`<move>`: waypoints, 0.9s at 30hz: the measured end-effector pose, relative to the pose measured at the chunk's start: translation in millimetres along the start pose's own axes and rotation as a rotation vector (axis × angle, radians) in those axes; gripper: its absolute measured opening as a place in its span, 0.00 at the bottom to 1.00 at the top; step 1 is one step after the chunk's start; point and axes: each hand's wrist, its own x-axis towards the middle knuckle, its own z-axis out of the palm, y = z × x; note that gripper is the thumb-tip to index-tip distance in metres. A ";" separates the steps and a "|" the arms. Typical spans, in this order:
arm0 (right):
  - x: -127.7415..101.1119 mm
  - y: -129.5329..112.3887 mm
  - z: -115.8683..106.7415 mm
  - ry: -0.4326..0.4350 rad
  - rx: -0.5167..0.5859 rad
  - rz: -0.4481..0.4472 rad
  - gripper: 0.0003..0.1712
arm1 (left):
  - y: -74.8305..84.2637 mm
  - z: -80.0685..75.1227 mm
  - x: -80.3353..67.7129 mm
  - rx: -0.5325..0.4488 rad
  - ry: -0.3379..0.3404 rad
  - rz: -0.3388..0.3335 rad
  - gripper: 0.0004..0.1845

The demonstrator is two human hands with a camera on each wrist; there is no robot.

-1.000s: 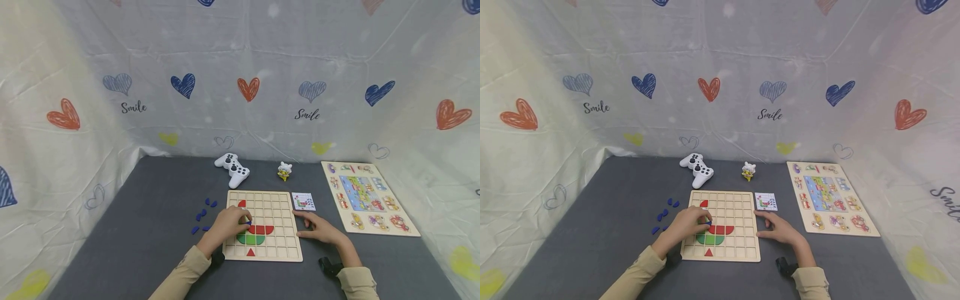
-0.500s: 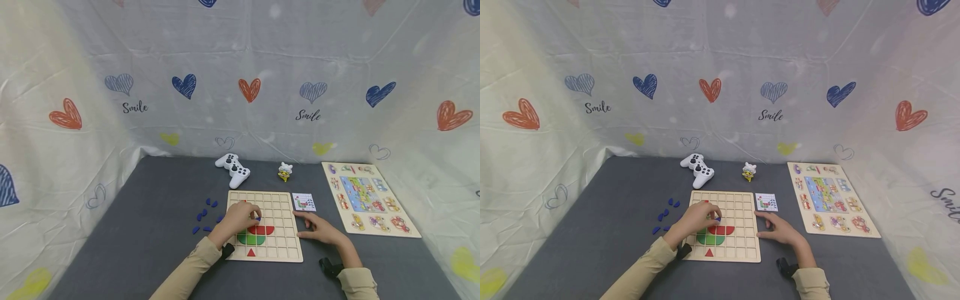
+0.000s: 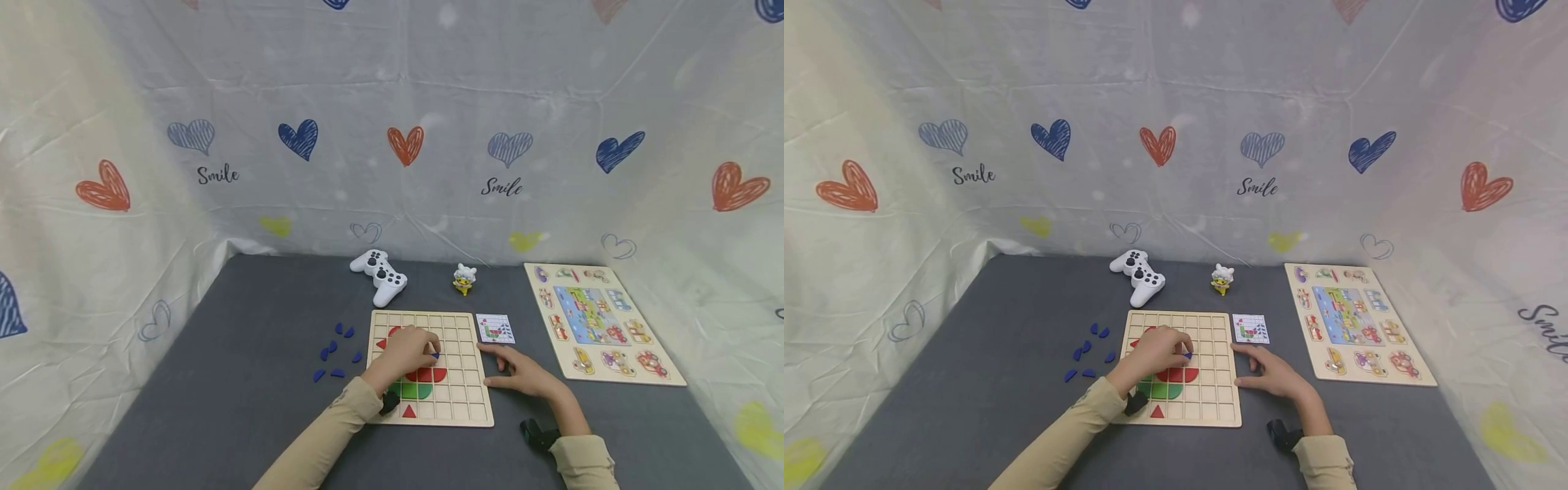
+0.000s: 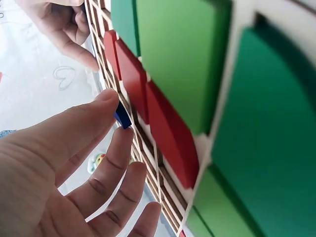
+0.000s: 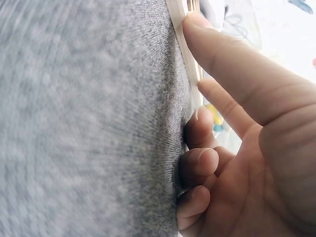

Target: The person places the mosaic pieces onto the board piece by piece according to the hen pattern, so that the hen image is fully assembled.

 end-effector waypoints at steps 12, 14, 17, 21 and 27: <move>0.1 0.8 -0.6 0.001 0.003 0.000 0.39 | 5.7 6.4 7.4 -0.058 0.020 0.006 0.06; 0.2 1.0 -0.6 -0.001 0.002 0.002 0.39 | 5.2 6.6 7.0 -0.061 0.020 0.003 0.06; 0.4 1.0 -0.5 -0.002 0.003 0.003 0.39 | 3.5 6.3 6.2 -0.060 0.023 -0.004 0.05; 0.3 0.9 -0.2 0.002 0.001 0.009 0.39 | 0.4 5.5 5.5 -0.051 0.042 -0.005 0.03; 0.3 0.1 0.3 -0.003 0.005 0.022 0.39 | -2.1 5.0 6.0 -0.029 0.052 0.004 0.02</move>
